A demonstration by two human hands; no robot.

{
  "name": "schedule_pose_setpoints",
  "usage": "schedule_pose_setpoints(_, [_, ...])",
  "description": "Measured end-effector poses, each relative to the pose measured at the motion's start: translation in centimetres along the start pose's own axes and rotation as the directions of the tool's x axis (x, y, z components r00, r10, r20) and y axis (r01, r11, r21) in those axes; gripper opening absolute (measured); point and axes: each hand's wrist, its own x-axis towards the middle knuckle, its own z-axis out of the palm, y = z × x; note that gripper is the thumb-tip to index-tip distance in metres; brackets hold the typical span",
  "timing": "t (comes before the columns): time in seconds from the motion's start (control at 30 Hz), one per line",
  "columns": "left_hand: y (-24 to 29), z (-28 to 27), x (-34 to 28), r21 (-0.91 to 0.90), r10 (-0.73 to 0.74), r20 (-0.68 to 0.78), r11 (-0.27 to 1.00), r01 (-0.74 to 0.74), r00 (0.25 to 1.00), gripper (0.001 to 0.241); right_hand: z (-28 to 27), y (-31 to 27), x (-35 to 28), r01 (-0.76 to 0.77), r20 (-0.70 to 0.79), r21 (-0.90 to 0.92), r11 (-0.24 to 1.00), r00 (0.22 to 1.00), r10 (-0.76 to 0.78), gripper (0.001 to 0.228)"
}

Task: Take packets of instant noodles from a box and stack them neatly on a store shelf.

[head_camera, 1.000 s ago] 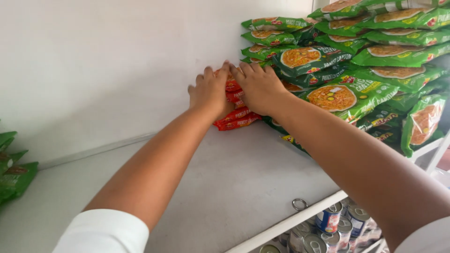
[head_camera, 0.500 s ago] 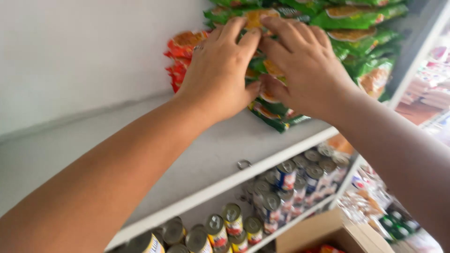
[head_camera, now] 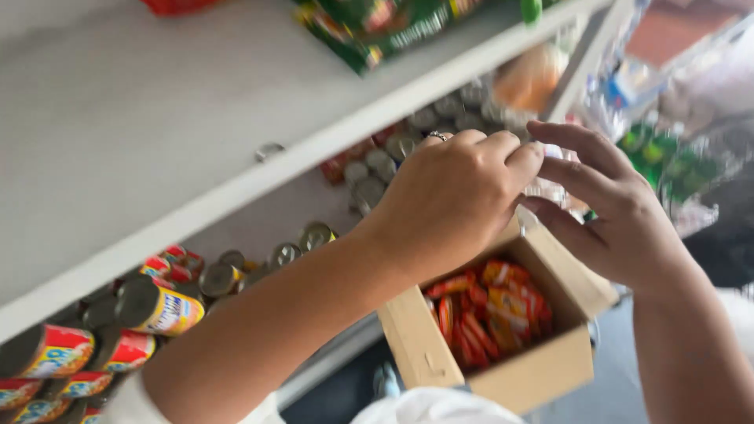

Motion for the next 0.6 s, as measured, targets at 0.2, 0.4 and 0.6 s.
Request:
schedule_pose_setpoints(0.2, [2.5,17.0,-2.1,-0.525,-0.138,-0.040,0.846,0.097,0.990,0.038,6.5,7.8,-12.5,-0.276,0.065,0.346,0.897,0.961,0.270,0.031])
schedule_pose_setpoints(0.4, [4.3,33.3,-5.8,-0.721,-0.220,0.143,0.645,0.254,0.965,0.037,13.6,14.4,-23.5,-0.540,0.233,0.440,0.718,0.840,0.489,0.030])
schedule_pose_setpoints(0.6, [4.0,46.9,-10.5,-0.762,-0.311,0.544,0.205,0.614,0.779,0.016,21.8,19.6,-32.9,-0.769,0.386,0.386,0.510,0.637,0.667,0.024])
